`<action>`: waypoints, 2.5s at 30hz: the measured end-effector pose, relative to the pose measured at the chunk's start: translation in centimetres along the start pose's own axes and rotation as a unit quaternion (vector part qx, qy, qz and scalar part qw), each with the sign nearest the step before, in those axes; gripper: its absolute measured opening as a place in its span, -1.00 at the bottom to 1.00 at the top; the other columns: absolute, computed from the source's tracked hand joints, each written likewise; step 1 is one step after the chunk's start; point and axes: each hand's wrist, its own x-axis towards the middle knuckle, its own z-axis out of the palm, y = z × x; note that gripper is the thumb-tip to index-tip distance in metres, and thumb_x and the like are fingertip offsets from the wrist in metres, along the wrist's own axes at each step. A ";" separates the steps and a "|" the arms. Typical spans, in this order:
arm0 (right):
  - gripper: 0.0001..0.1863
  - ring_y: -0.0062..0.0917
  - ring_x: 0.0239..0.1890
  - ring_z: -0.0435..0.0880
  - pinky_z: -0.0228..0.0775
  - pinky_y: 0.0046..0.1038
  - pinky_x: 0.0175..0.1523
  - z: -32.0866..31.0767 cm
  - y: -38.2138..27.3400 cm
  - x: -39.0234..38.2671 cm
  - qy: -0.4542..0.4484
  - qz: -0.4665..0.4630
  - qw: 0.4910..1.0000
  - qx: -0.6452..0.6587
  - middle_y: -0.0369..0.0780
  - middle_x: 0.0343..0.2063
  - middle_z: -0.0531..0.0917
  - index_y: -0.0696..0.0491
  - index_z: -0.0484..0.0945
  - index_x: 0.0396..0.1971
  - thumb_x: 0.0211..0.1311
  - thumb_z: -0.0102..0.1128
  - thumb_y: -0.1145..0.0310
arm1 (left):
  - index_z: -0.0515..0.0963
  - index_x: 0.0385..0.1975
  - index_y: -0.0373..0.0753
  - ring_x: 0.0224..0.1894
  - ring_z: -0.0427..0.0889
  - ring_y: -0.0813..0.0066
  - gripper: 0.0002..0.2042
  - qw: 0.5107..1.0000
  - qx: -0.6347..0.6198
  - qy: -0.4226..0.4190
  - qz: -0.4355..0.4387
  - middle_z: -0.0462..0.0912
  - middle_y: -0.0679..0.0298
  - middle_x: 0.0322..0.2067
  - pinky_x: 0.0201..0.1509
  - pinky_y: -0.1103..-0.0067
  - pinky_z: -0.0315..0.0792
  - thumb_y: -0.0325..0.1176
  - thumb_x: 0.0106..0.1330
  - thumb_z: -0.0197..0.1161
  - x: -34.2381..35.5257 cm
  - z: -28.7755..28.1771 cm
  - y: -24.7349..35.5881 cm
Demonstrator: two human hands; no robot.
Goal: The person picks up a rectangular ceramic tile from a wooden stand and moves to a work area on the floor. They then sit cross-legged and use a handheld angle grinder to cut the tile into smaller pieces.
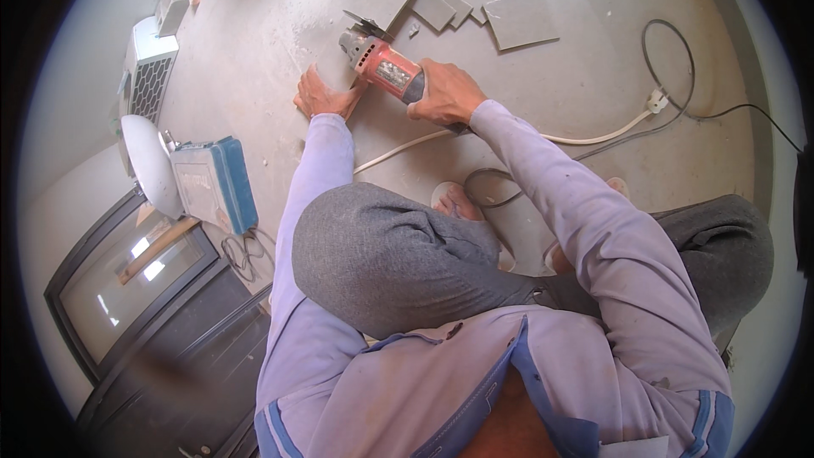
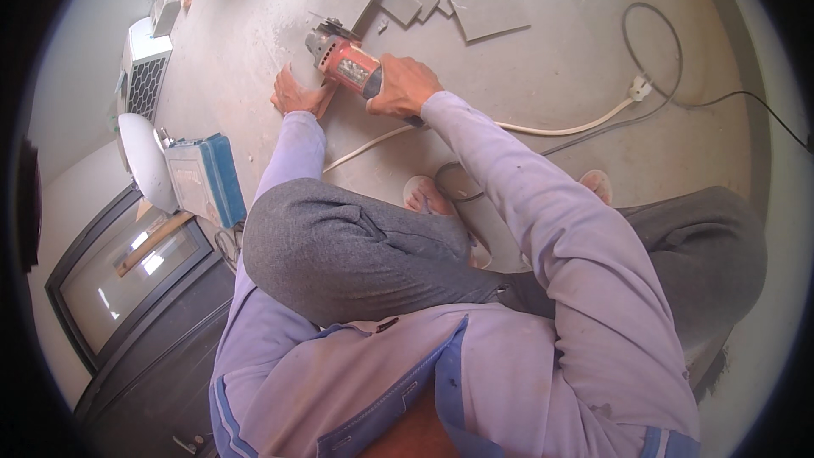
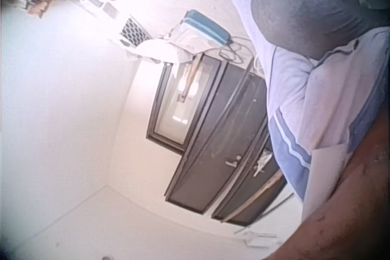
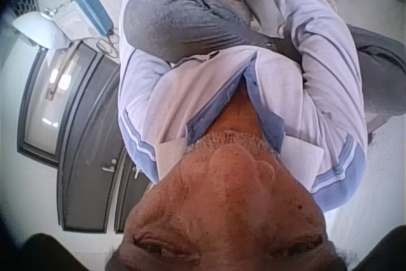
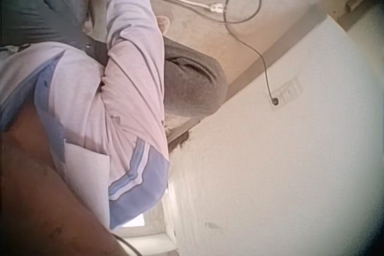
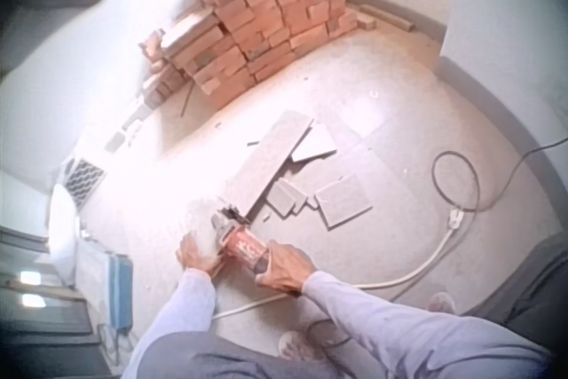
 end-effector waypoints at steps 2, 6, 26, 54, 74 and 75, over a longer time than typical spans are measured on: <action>-0.32 -0.06 -0.15 0.71 0.55 -0.20 -0.03 0.2 0.0 0.2 0.004 -0.004 1.000 0.004 0.09 -0.26 0.70 0.21 0.53 -0.12 -0.32 0.41 0.11 | 0.41 0.19 -0.19 0.27 0.41 0.19 0.00 1.000 0.001 0.007 0.000 0.55 0.11 0.11 0.35 0.19 0.16 0.26 -0.30 0.56 0.0 0.2 -0.1; -0.30 -0.04 -0.15 0.70 0.53 -0.20 -0.02 0.3 -0.1 0.8 -0.003 -0.002 1.000 0.007 0.10 -0.25 0.69 0.22 0.52 -0.10 -0.32 0.40 0.11 | 0.39 0.20 -0.19 0.28 0.39 0.19 0.01 1.000 0.015 0.012 -0.003 0.53 0.11 0.13 0.36 0.19 0.15 0.26 -0.31 0.56 0.3 1.0 -0.7; -0.29 -0.06 -0.17 0.71 0.55 -0.21 -0.01 -0.4 -2.4 2.5 -0.011 0.003 1.000 0.025 0.07 -0.26 0.71 0.20 0.52 -0.01 -0.29 0.32 0.15 | 0.42 0.15 -0.24 0.19 0.48 0.09 -0.03 0.997 0.022 0.071 0.030 0.56 0.05 0.05 0.29 0.16 0.25 0.19 -0.31 0.58 0.5 2.2 -1.5; -0.35 -0.11 -0.07 0.71 0.55 -0.23 0.04 0.5 -2.9 5.6 -0.024 0.013 0.999 0.022 0.03 -0.18 0.71 0.12 0.56 -0.05 -0.26 0.36 0.16 | 0.46 0.07 -0.16 0.19 0.45 0.13 -0.12 1.000 -0.001 -0.004 -0.002 0.57 0.12 0.02 0.27 0.17 0.23 0.21 -0.30 0.53 0.7 0.7 -0.1; -0.33 -0.03 -0.17 0.69 0.52 -0.19 -0.02 0.0 -2.4 3.7 -0.001 -0.005 1.000 0.026 0.10 -0.26 0.69 0.21 0.55 -0.12 -0.32 0.39 0.14 | 0.30 0.28 -0.29 0.32 0.31 0.18 0.17 1.000 0.018 -0.021 -0.007 0.45 0.07 0.19 0.38 0.20 0.08 0.39 -0.35 0.51 0.9 1.5 -1.2; -0.29 -0.05 -0.16 0.70 0.53 -0.21 -0.01 -0.1 -2.4 3.6 -0.006 -0.002 1.000 0.021 0.08 -0.26 0.70 0.17 0.53 -0.03 -0.31 0.36 0.16 | 0.30 0.29 -0.29 0.32 0.31 0.18 0.17 1.000 0.020 -0.021 -0.008 0.45 0.07 0.19 0.39 0.21 0.08 0.38 -0.34 0.51 0.9 1.5 -1.2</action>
